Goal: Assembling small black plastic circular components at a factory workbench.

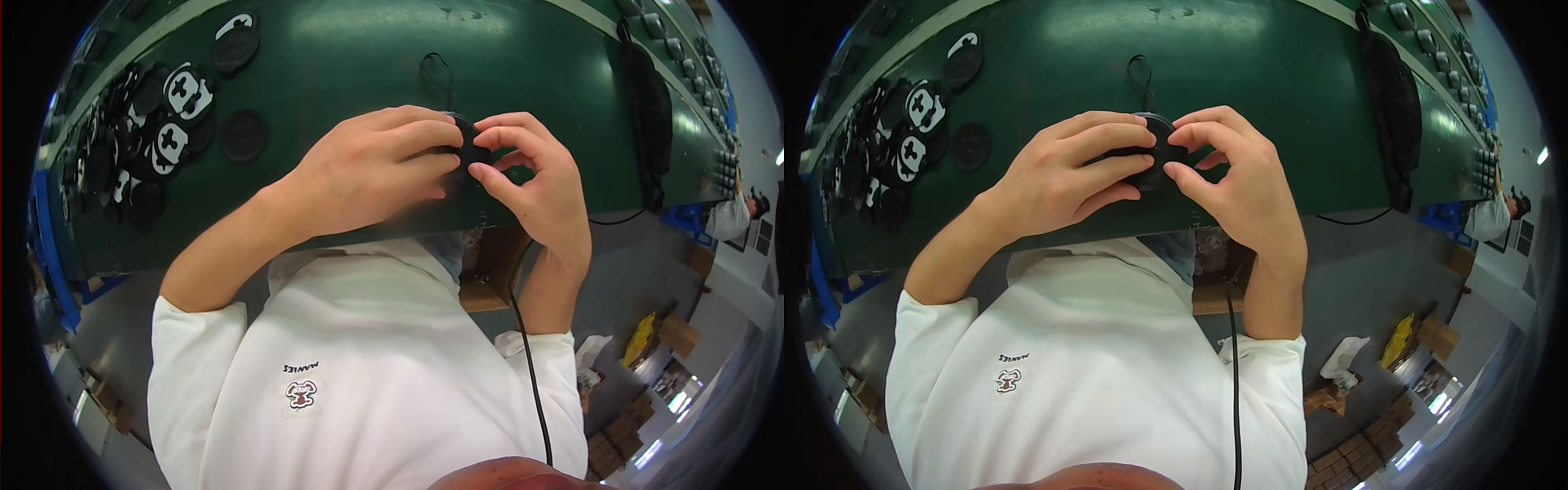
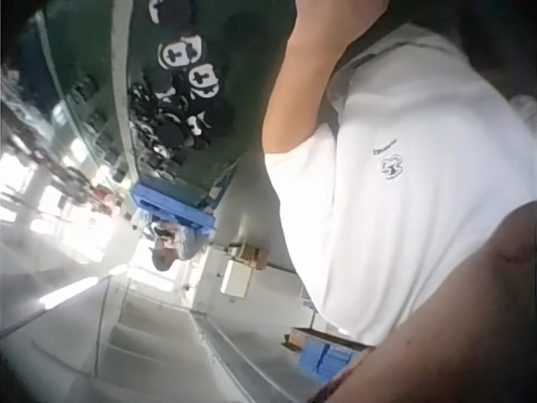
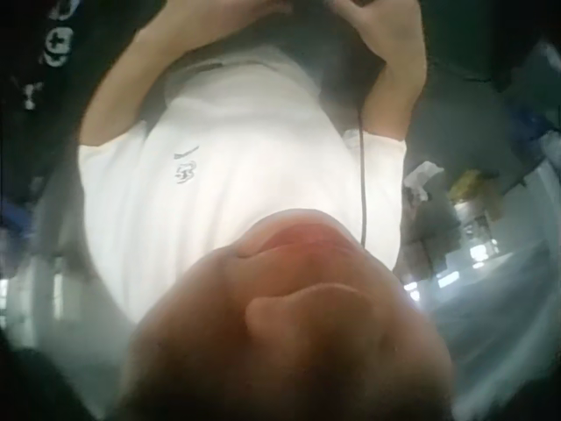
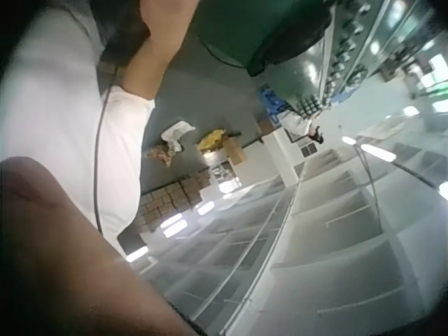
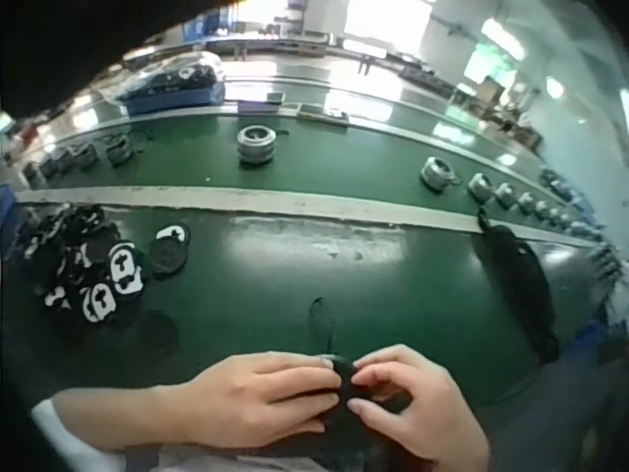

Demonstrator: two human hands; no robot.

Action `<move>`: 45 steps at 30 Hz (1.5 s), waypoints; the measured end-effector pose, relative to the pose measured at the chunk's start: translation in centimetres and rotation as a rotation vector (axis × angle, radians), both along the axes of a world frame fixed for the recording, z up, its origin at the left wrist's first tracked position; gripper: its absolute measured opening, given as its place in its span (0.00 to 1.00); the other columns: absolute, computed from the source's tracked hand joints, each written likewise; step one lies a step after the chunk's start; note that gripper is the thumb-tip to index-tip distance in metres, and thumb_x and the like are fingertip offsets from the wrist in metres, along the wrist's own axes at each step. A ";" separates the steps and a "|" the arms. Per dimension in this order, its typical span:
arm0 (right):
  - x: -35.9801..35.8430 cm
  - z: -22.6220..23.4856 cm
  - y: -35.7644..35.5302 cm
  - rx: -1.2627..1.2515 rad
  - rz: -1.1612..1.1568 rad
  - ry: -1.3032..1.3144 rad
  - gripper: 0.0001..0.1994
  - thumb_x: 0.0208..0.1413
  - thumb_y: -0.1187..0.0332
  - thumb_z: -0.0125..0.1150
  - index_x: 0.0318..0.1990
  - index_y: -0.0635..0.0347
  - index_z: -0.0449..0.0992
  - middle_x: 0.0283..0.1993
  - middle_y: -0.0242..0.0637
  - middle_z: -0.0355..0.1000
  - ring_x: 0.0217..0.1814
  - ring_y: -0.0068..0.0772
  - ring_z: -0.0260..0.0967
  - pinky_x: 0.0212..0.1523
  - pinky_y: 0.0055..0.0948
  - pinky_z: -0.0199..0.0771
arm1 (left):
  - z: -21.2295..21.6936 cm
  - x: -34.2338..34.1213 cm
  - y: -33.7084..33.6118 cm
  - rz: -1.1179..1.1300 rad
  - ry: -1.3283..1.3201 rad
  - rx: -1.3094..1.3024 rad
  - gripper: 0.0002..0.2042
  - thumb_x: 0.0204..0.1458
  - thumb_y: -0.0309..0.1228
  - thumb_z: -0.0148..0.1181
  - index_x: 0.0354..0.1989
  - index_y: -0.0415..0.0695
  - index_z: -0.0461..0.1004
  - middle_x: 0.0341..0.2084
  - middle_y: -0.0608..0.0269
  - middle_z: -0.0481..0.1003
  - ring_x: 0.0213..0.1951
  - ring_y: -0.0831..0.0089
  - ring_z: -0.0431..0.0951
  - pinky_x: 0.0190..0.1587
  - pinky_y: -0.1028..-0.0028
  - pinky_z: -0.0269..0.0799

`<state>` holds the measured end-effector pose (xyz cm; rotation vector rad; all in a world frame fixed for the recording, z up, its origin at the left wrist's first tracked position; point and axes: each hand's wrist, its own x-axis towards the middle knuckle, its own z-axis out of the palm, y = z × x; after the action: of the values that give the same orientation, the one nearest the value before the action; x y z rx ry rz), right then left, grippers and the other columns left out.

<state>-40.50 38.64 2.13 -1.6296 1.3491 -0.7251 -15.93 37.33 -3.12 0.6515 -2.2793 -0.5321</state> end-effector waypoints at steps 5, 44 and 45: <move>-0.5 -2.2 0.9 -0.053 -0.017 -0.049 0.12 0.52 0.80 0.76 0.45 0.68 0.86 0.55 0.40 0.83 0.48 0.31 0.78 0.47 0.24 0.80 | 0.1 0.0 0.1 0.012 -0.010 -0.028 0.15 0.52 0.27 0.74 0.48 0.41 0.83 0.56 0.60 0.80 0.57 0.59 0.81 0.57 0.65 0.81; -7.7 -6.2 -19.7 -0.114 -0.135 -0.471 0.14 0.71 0.62 0.61 0.47 0.66 0.86 0.35 0.34 0.81 0.37 0.23 0.75 0.43 0.21 0.77 | 2.0 22.1 -29.0 0.870 -0.081 0.246 0.44 0.49 0.39 0.76 0.74 0.43 0.61 0.68 0.43 0.69 0.60 0.48 0.78 0.65 0.59 0.74; -7.8 -6.3 -19.6 -0.094 -0.126 -0.480 0.15 0.72 0.62 0.61 0.48 0.66 0.85 0.36 0.34 0.80 0.37 0.23 0.75 0.43 0.21 0.77 | 1.3 22.4 -29.0 0.905 -0.172 0.262 0.43 0.51 0.41 0.76 0.74 0.42 0.61 0.68 0.42 0.69 0.62 0.48 0.76 0.66 0.59 0.73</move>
<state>-48.32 19.05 -4.13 -1.3323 1.0840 -1.1837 6.50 8.35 -1.82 1.7752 -1.7937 -0.3208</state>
